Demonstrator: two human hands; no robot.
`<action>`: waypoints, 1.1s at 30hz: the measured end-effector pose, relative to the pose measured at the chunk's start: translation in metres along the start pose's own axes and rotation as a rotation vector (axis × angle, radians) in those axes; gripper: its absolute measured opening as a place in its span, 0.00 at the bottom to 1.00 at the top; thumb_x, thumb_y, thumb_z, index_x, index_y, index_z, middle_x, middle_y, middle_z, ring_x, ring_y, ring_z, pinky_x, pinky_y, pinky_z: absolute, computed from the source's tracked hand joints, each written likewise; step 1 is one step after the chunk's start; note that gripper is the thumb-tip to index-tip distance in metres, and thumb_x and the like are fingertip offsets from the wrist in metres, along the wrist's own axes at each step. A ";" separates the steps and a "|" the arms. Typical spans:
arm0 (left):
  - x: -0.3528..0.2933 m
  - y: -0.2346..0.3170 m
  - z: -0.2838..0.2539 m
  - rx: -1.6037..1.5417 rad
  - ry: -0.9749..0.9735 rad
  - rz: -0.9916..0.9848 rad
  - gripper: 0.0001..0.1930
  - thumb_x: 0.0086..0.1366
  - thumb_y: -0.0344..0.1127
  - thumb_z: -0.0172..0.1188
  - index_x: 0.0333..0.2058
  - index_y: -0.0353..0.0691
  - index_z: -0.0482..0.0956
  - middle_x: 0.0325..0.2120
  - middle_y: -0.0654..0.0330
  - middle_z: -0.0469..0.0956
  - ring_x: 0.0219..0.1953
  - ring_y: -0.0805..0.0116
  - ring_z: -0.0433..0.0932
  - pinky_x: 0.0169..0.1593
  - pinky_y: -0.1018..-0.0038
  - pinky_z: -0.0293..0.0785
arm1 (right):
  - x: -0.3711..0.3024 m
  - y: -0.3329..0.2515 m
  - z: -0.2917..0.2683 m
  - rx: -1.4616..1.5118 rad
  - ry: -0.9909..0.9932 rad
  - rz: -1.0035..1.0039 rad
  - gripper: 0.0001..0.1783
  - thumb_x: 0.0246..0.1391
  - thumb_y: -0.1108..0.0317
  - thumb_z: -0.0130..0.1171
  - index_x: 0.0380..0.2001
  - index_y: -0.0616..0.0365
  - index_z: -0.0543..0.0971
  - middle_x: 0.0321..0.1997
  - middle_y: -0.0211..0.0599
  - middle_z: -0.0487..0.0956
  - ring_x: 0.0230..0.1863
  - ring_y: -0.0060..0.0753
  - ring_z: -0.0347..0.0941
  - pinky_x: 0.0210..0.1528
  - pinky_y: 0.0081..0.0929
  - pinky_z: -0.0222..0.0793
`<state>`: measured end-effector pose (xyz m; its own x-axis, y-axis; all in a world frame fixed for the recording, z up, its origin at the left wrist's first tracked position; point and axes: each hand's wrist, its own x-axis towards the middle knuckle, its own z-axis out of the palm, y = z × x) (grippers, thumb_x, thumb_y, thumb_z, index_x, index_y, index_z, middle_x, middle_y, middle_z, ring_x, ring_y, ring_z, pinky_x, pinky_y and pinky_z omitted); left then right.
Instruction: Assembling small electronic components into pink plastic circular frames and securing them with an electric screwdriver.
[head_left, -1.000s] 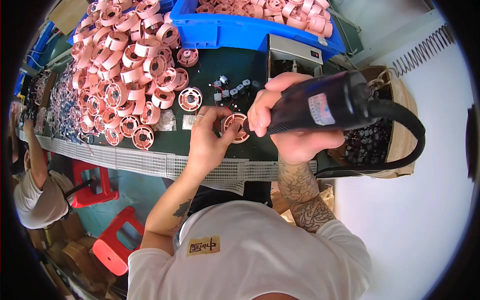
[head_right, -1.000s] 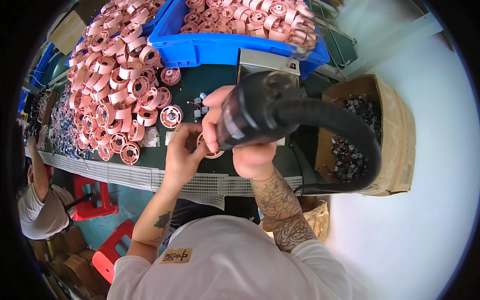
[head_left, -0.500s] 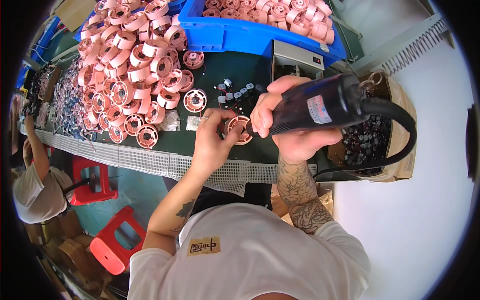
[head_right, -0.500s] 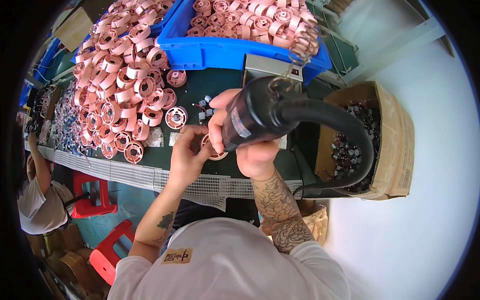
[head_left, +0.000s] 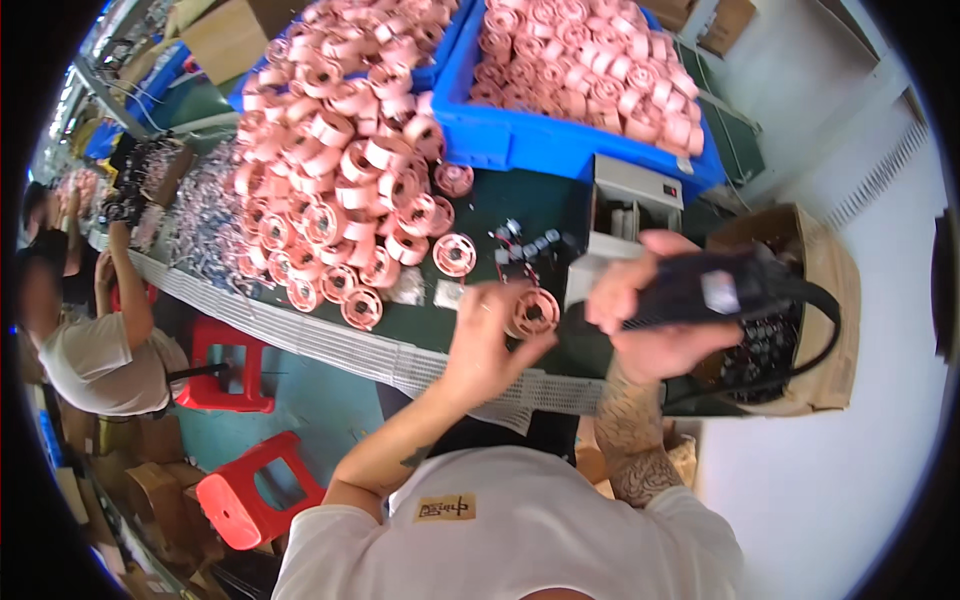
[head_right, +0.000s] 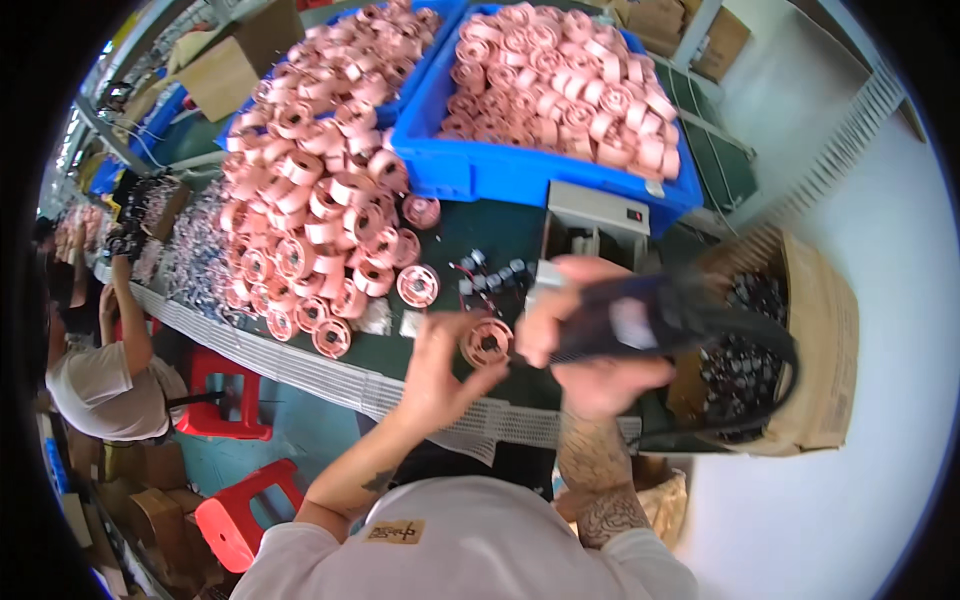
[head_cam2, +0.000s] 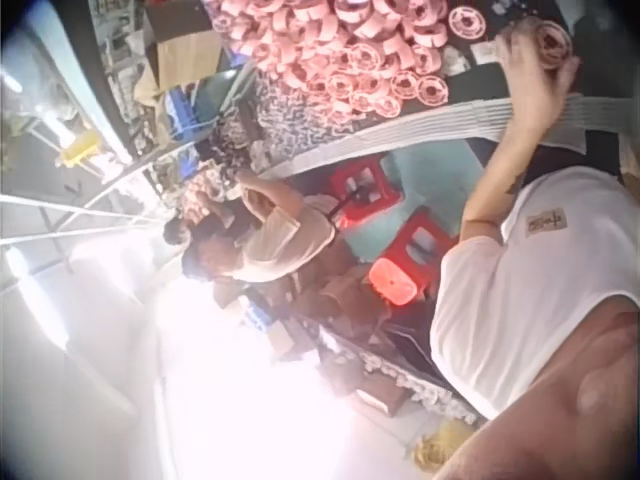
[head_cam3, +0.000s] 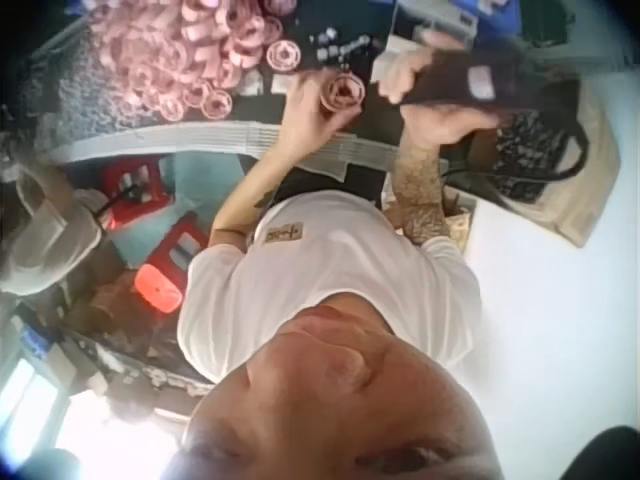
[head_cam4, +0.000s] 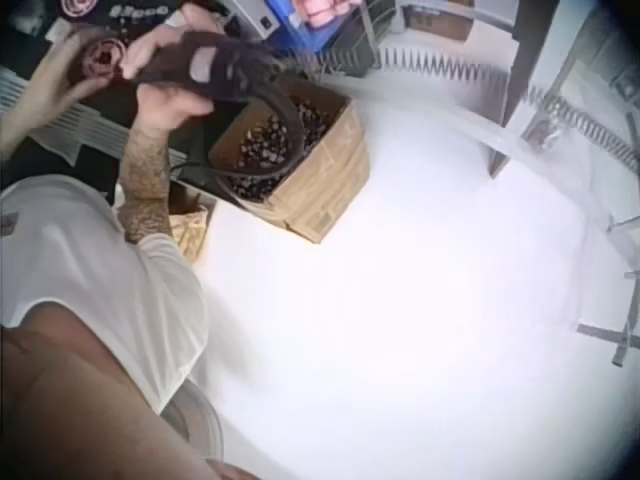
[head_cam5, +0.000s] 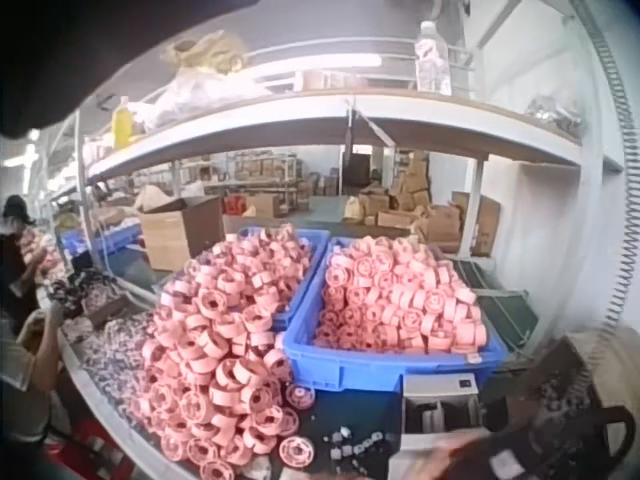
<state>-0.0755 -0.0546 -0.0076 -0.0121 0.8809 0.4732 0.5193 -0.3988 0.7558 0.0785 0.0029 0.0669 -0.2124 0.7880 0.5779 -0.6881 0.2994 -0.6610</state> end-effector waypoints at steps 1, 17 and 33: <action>0.004 0.004 -0.003 0.122 -0.067 0.107 0.29 0.43 0.34 0.71 0.46 0.39 0.71 0.45 0.55 0.72 0.46 0.52 0.69 0.48 0.64 0.68 | 0.005 -0.009 -0.005 -0.002 -0.027 -0.066 0.54 0.45 0.22 0.38 0.56 0.65 0.61 0.22 0.35 0.71 0.17 0.29 0.65 0.18 0.28 0.62; 0.272 -0.079 -0.176 0.640 0.224 0.044 0.21 0.50 0.38 0.64 0.43 0.34 0.77 0.39 0.47 0.79 0.41 0.53 0.79 0.46 0.65 0.73 | -0.011 -0.014 -0.046 -0.135 0.134 0.050 0.51 0.45 0.22 0.39 0.50 0.65 0.62 0.19 0.34 0.69 0.15 0.26 0.64 0.19 0.26 0.63; 0.390 -0.112 0.115 0.865 -0.645 0.184 0.16 0.59 0.37 0.50 0.43 0.39 0.78 0.46 0.51 0.76 0.50 0.56 0.74 0.51 0.61 0.72 | -0.019 -0.012 -0.048 -0.067 0.219 0.068 0.50 0.47 0.23 0.37 0.49 0.64 0.63 0.15 0.33 0.66 0.11 0.28 0.61 0.13 0.27 0.59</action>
<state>-0.0398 0.3634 0.0402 0.4455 0.8948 0.0299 0.8951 -0.4458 0.0052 0.1242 0.0107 0.0406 -0.0964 0.9033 0.4181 -0.6282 0.2706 -0.7295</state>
